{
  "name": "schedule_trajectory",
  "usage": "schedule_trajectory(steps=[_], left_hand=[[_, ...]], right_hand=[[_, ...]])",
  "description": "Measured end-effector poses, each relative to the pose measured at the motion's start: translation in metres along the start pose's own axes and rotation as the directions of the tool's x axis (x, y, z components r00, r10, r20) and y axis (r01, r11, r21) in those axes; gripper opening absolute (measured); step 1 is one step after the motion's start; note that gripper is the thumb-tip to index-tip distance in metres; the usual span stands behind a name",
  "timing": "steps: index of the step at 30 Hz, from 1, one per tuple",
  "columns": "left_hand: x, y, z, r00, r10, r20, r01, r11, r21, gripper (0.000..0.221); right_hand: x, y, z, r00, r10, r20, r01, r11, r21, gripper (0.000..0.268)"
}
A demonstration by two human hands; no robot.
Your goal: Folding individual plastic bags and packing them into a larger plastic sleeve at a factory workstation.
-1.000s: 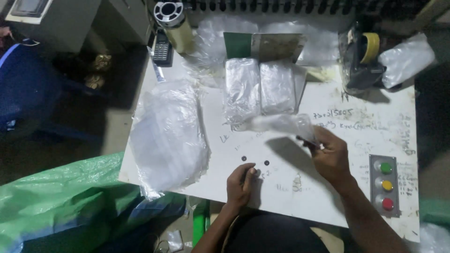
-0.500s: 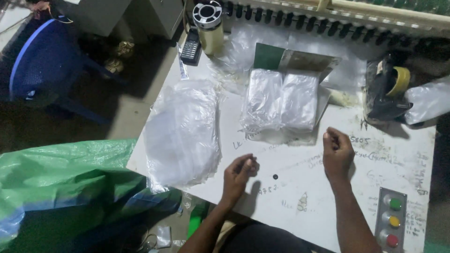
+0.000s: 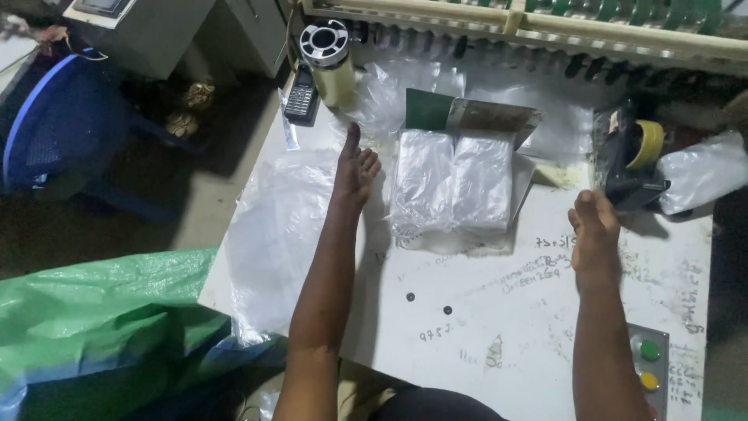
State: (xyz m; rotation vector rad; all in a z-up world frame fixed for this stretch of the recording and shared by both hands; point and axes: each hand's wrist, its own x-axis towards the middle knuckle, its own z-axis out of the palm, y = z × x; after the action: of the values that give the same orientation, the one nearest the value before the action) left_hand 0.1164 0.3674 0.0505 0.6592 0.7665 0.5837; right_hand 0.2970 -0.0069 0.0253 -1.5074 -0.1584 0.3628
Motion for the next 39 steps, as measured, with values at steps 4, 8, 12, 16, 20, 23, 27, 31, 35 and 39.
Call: schedule_trajectory(steps=[4,8,12,16,20,23,27,31,35,39], left_hand=[[0.009,0.003,0.021,0.989,-0.012,-0.150,0.005,0.999,-0.048,0.143],[0.009,0.004,0.042,0.977,-0.017,-0.213,0.010,0.999,-0.035,0.138],[0.035,0.009,0.059,0.978,-0.110,-0.178,0.110,0.994,-0.009,0.147],[0.066,0.020,0.081,0.978,-0.110,-0.176,0.096,0.991,-0.089,0.128],[0.068,0.035,0.112,0.997,-0.083,0.005,0.083,0.990,-0.112,0.100],[0.172,-0.021,0.068,0.986,-0.164,-0.027,0.162,0.986,-0.040,0.070],[0.243,-0.054,0.038,0.989,-0.131,-0.063,0.139,0.981,0.136,0.031],[0.184,-0.029,0.048,0.996,0.035,-0.083,0.021,0.804,0.594,0.051],[0.097,0.022,0.046,0.893,0.410,-0.185,-0.267,0.814,0.516,0.051],[0.081,0.016,-0.047,0.352,0.833,0.427,-0.500,-0.219,0.838,0.042]], right_hand=[[0.020,-0.040,0.027,0.979,0.195,-0.052,-0.201,0.969,-0.145,0.127],[0.069,-0.017,0.034,0.988,0.101,-0.117,-0.121,0.977,-0.175,0.083],[0.107,-0.015,0.046,0.975,0.092,-0.202,-0.128,0.977,-0.171,0.063],[0.142,-0.025,0.066,0.983,0.072,-0.169,-0.096,0.986,-0.137,0.063],[0.181,-0.018,0.079,0.976,-0.095,-0.197,-0.004,0.892,-0.451,0.075],[0.258,0.082,0.060,0.980,-0.131,-0.151,-0.038,0.617,-0.786,0.039],[0.185,-0.009,0.099,0.999,0.017,-0.049,-0.048,0.642,-0.765,0.032],[0.159,0.007,0.082,0.993,-0.038,-0.110,-0.009,0.916,-0.400,0.049],[0.101,-0.012,0.049,0.947,-0.242,-0.209,0.172,0.936,-0.307,0.054],[0.007,-0.032,-0.005,0.674,-0.647,0.358,0.668,0.325,-0.670,0.039]])
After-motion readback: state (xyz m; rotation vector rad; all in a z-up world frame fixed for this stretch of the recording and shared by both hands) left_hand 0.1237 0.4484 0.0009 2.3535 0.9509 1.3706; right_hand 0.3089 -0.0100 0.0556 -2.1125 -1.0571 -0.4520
